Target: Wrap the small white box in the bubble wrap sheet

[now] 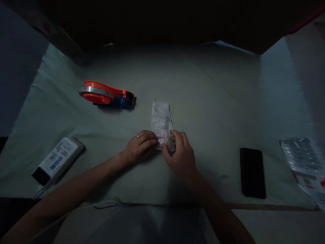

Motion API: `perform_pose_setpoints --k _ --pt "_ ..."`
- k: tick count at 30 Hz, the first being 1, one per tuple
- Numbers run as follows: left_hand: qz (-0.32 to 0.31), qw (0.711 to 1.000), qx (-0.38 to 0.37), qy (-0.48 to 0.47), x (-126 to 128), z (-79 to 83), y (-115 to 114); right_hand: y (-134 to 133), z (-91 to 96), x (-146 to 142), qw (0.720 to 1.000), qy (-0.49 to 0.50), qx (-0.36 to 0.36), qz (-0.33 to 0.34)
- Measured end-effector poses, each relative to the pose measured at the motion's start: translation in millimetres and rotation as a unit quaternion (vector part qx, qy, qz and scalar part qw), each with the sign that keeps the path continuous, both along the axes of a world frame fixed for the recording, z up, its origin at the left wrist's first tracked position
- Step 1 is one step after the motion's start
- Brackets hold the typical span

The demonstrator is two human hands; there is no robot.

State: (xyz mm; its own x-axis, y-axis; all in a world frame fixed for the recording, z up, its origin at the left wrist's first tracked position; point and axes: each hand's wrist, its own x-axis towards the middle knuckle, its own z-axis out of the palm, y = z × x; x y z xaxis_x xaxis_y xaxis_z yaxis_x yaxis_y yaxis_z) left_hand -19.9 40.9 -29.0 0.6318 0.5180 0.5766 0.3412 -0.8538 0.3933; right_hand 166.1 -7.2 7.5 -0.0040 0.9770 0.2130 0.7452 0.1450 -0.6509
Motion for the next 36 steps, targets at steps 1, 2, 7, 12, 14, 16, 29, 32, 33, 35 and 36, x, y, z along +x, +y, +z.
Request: perform_pose_setpoints --k 1,2,7,12,14,16,29,32,33,35,36 --pt "-0.01 1.0 0.01 0.015 0.2 0.1 0.9 -0.1 1.9 1.8 1.0 0.011 -0.022 -0.019" --pt "-0.016 0.999 0.017 0.031 0.5 0.6 1.8 0.0 3.2 4.6 0.998 0.023 -0.043 -0.035" --pt "-0.032 0.997 0.019 0.073 2.8 5.9 5.2 5.4 -0.4 25.8 0.985 0.067 -0.132 -0.084" --pt "-0.052 0.994 0.002 0.093 3.9 11.2 7.7 11.5 -8.6 27.8 0.909 0.293 -0.231 -0.186" --pt "-0.052 0.993 -0.001 0.106 4.8 14.2 8.7 14.2 -9.5 19.1 0.872 0.374 -0.237 -0.21" --pt "-0.048 0.992 -0.001 0.115 6.3 16.7 9.6 17.7 -9.0 8.1 0.848 0.429 -0.22 -0.219" --pt "-0.027 0.998 -0.025 0.041 10.8 11.4 5.3 6.8 16.2 -7.1 0.951 0.256 -0.164 -0.053" --pt "-0.002 1.0 -0.024 -0.001 10.0 9.2 2.9 2.5 19.2 -7.5 0.976 0.178 -0.123 0.012" --pt "-0.005 1.0 -0.018 -0.003 9.8 8.6 3.1 2.3 18.9 -7.5 0.978 0.17 -0.123 0.014" --pt "-0.023 1.0 0.0 0.005 9.6 7.8 4.7 3.6 16.7 -6.6 0.972 0.184 -0.144 0.01" --pt "-0.033 0.999 0.008 0.009 9.7 7.3 5.8 4.9 14.8 -5.4 0.967 0.201 -0.157 0.009"
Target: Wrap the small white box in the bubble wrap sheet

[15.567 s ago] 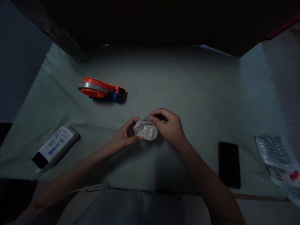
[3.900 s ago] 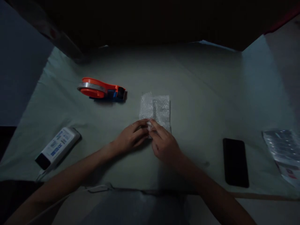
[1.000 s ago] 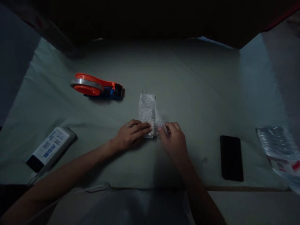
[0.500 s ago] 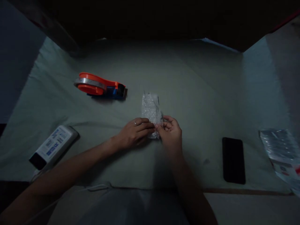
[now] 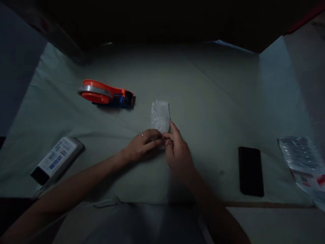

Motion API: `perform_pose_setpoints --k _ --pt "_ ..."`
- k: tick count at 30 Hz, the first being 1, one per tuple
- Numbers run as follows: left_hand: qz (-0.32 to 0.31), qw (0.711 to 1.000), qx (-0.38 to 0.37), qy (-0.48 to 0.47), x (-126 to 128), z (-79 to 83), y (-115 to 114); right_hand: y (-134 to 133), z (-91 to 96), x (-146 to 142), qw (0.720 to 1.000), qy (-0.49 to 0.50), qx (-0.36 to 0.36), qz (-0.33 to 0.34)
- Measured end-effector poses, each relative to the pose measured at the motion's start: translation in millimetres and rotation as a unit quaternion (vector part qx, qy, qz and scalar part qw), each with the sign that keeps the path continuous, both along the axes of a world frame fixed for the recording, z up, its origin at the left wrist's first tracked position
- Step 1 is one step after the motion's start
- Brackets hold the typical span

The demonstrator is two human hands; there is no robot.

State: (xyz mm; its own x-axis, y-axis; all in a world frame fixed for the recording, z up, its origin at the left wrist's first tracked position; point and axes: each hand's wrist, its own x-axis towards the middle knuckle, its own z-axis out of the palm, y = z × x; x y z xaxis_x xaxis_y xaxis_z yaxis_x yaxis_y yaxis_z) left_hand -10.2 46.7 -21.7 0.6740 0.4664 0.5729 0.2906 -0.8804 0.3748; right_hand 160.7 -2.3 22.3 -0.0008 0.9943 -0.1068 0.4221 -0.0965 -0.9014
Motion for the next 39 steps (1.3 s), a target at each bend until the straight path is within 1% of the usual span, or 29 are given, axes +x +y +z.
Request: perform_pose_setpoints --k 3,5,6,7,9,10,12,14,16,20,22,25,30,32,35,37,39 --pt "-0.021 1.0 0.012 -0.005 0.3 -2.0 2.1 6.8 -6.8 6.6 0.996 0.082 -0.038 0.004" --pt "-0.02 1.0 0.006 -0.008 0.4 -4.0 2.0 14.2 -10.3 12.8 0.99 0.127 -0.059 -0.014" --pt "-0.021 1.0 0.002 -0.006 0.4 -5.1 1.7 18.9 -11.4 16.0 0.989 0.129 -0.058 -0.031" --pt "-0.022 1.0 -0.001 -0.003 0.3 -6.1 1.3 24.4 -11.9 19.0 0.992 0.111 -0.041 -0.048" --pt "-0.023 1.0 -0.003 0.004 0.3 -7.8 1.0 36.5 -11.9 23.0 0.998 0.023 0.031 -0.052" --pt "-0.023 1.0 -0.001 0.006 0.4 -8.3 1.0 42.7 -11.9 23.6 0.996 -0.029 0.075 -0.034" --pt "-0.018 1.0 0.002 0.008 0.8 -8.6 1.0 53.4 -13.1 21.7 0.984 -0.109 0.139 0.038" --pt "-0.017 1.0 0.01 0.01 0.9 -7.6 0.2 60.1 -16.9 16.7 0.968 -0.155 0.167 0.104" --pt "-0.011 1.0 0.015 0.023 0.1 -5.6 -2.0 62.2 -23.0 11.1 0.956 -0.186 0.178 0.139" --pt "0.003 0.998 0.009 0.069 -4.6 -2.5 -7.3 60.3 -35.4 5.3 0.948 -0.21 0.169 0.167" --pt "-0.003 0.997 0.01 0.076 -6.9 -2.9 -7.4 60.1 -38.0 5.8 0.948 -0.214 0.155 0.175" --pt "-0.015 0.997 0.004 0.082 -7.4 -4.7 -3.7 60.0 -35.4 9.8 0.952 -0.203 0.141 0.183" --pt "-0.011 0.998 -0.016 0.056 -3.4 -4.3 0.5 50.0 -23.8 23.2 0.966 -0.11 0.177 0.152" --pt "-0.007 0.999 -0.024 0.038 -1.9 -2.5 0.1 44.9 -22.6 27.8 0.967 -0.088 0.177 0.161" --pt "0.025 0.997 -0.062 0.033 -0.3 2.4 0.9 41.9 -25.9 30.4 0.965 -0.088 0.155 0.19" --pt "0.041 0.993 -0.107 0.031 0.7 6.8 3.6 43.1 -28.8 30.0 0.966 -0.1 0.141 0.195" --pt "0.041 0.987 -0.156 0.02 1.9 10.8 7.7 45.0 -30.0 29.3 0.965 -0.112 0.13 0.196"
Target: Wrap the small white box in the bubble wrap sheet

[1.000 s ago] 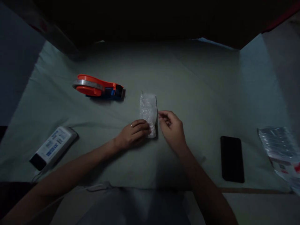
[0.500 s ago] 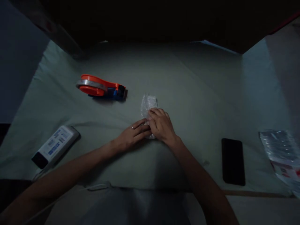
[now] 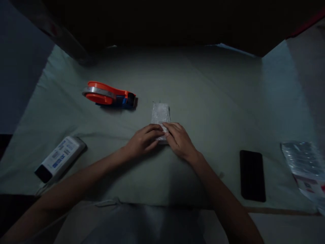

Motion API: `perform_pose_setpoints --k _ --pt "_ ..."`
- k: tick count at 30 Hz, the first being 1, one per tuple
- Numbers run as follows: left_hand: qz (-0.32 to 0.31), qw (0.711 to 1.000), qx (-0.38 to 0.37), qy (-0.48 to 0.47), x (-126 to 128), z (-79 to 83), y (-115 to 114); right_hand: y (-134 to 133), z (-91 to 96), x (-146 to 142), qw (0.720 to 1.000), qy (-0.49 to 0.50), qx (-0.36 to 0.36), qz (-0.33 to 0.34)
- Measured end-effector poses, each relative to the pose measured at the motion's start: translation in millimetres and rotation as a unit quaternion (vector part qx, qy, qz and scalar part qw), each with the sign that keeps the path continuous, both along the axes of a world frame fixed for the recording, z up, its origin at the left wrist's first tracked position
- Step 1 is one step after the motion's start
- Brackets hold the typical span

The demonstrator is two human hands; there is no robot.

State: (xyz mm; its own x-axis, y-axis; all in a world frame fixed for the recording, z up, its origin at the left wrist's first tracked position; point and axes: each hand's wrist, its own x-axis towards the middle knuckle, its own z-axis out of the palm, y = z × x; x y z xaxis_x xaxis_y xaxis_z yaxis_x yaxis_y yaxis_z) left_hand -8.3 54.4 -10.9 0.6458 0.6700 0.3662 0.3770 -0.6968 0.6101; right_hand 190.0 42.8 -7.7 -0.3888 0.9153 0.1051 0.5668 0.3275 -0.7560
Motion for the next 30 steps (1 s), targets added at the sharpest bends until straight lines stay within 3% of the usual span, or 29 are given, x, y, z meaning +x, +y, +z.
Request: perform_pose_setpoints --k 3,10,18,22,26,30 --pt "0.017 0.998 -0.055 -0.022 2.4 2.7 6.9 0.9 1.4 -0.4 1.0 -0.002 0.01 -0.006" --pt "0.132 0.989 -0.066 0.029 11.7 -2.4 28.9 1.8 -0.9 -3.0 0.997 -0.013 0.067 -0.033" --pt "0.133 0.974 -0.185 -0.003 7.3 -1.8 44.3 24.1 2.3 -5.9 0.999 -0.028 0.015 -0.014" --pt "0.081 0.989 -0.112 -0.046 0.4 -5.2 42.9 43.9 8.6 -3.7 0.999 -0.047 -0.024 0.001" --pt "0.11 0.99 -0.08 -0.022 -0.3 -11.2 46.7 62.9 3.4 -7.4 0.998 -0.06 -0.027 0.003" --pt "0.136 0.988 -0.07 0.024 1.4 -16.6 60.2 63.6 -4.3 -17.4 0.992 -0.062 0.059 -0.093"
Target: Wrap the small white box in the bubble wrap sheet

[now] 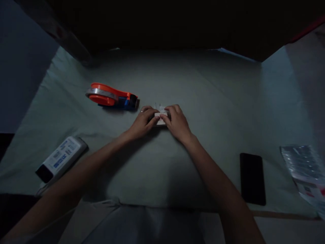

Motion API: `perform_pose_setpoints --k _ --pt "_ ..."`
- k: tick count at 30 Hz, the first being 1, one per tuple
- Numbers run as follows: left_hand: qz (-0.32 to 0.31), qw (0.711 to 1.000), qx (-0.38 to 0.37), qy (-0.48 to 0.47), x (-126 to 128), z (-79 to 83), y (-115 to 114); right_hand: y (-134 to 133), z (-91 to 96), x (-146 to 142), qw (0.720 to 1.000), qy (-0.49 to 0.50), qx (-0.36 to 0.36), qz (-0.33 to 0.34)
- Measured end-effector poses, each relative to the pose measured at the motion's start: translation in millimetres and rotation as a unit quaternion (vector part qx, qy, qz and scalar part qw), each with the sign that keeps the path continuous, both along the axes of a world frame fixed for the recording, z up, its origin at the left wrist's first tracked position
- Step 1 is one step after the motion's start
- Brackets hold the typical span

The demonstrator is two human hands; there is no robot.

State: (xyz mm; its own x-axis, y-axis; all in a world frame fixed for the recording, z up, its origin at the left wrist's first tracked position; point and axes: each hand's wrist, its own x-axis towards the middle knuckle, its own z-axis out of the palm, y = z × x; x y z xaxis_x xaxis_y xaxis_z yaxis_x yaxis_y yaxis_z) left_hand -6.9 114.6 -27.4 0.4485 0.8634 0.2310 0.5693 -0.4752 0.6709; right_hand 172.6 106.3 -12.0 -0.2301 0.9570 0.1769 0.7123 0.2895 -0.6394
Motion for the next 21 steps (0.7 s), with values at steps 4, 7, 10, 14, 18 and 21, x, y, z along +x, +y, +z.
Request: perform_pose_setpoints --k 4,7,10,14,18,21 --pt "0.013 0.999 0.005 0.036 0.8 -4.4 13.4 -10.5 -2.4 -3.1 0.995 -0.009 0.096 0.018" --pt "0.031 0.999 -0.008 0.043 1.5 -6.6 16.6 -11.2 -3.5 1.9 0.993 -0.027 0.078 0.089" --pt "0.041 0.999 -0.018 0.004 1.3 -6.5 12.1 -3.2 -4.4 7.0 0.993 -0.028 0.051 0.098" --pt "0.019 0.998 -0.016 -0.05 -2.2 -2.0 -1.5 4.5 -3.0 9.2 0.994 0.008 0.03 0.105" --pt "-0.008 0.999 -0.011 -0.029 -8.2 4.1 -19.5 -12.8 0.5 11.6 0.993 0.033 0.04 0.11" --pt "-0.046 0.999 -0.002 -0.02 -12.3 7.2 -34.3 -36.4 1.4 15.7 0.993 0.048 0.028 0.108"
